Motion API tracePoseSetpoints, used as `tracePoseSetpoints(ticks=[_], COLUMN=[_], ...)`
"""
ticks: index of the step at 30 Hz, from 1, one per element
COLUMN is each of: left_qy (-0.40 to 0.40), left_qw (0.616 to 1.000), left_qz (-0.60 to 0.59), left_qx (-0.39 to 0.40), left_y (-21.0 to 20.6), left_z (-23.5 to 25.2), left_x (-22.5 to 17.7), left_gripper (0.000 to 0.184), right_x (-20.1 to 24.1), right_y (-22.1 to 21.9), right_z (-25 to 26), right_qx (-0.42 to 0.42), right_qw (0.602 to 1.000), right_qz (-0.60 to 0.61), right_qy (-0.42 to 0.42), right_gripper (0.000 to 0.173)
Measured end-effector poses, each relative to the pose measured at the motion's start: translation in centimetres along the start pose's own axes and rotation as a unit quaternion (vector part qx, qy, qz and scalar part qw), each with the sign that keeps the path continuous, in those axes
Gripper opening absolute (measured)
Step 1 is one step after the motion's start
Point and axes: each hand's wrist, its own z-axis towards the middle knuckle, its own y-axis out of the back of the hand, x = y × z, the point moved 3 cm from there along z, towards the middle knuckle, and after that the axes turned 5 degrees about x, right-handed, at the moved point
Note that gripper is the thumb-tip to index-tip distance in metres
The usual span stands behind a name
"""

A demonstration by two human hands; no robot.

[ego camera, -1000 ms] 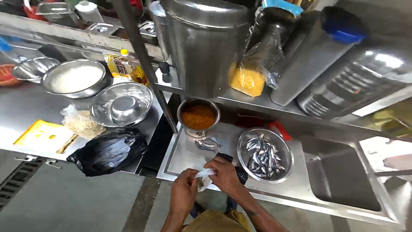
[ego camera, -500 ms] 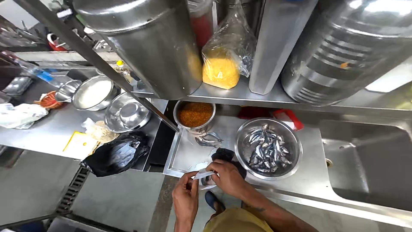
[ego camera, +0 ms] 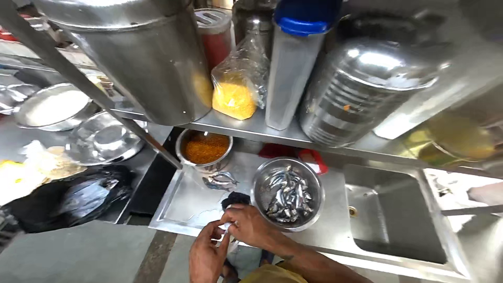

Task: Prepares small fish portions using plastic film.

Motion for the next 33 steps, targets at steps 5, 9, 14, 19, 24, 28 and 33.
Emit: tracePoseSetpoints(ticks=[5,9,14,19,24,28,33], left_qy=[0.011,0.046,0.036,0.018,0.008,0.022,0.024], left_qw=[0.994,0.983,0.981,0.980,0.981,0.973,0.968], left_qz=[-0.093,-0.151,-0.162,-0.176,-0.152,-0.193,-0.221], left_qx=[-0.051,-0.094,-0.099,-0.091,-0.121,-0.126,-0.120], left_y=[0.0,0.4,0.5,1.4,2.7,2.8,2.3], left_z=[-1.1,-2.1,-3.5,-4.6,-5.9,-6.4,-6.3], left_x=[-0.2,0.4,0.9,0.7,0.9,0.9,1.0], left_gripper=[0.023,0.021,0.021,0.020,0.017,0.017,0.015], right_x=[-0.4,-0.9,-0.3,1.5,2.7,3.3,2.1], right_y=[0.8,-0.1,-1.2,-2.5,-2.2,-2.3,-3.5], right_z=[-1.1,-1.4,-2.2,-1.9,-1.3,-1.8,-2.3], right_qx=[-0.054,-0.076,-0.016,0.041,-0.016,0.018,0.057], right_qw=[0.994,0.989,0.994,0.993,0.992,0.991,0.995], right_qz=[-0.087,-0.128,-0.103,-0.106,-0.097,-0.112,-0.082], right_qy=[0.025,0.002,-0.017,0.021,0.084,0.072,0.031], right_gripper=[0.015,0.017,0.023,0.029,0.017,0.018,0.026])
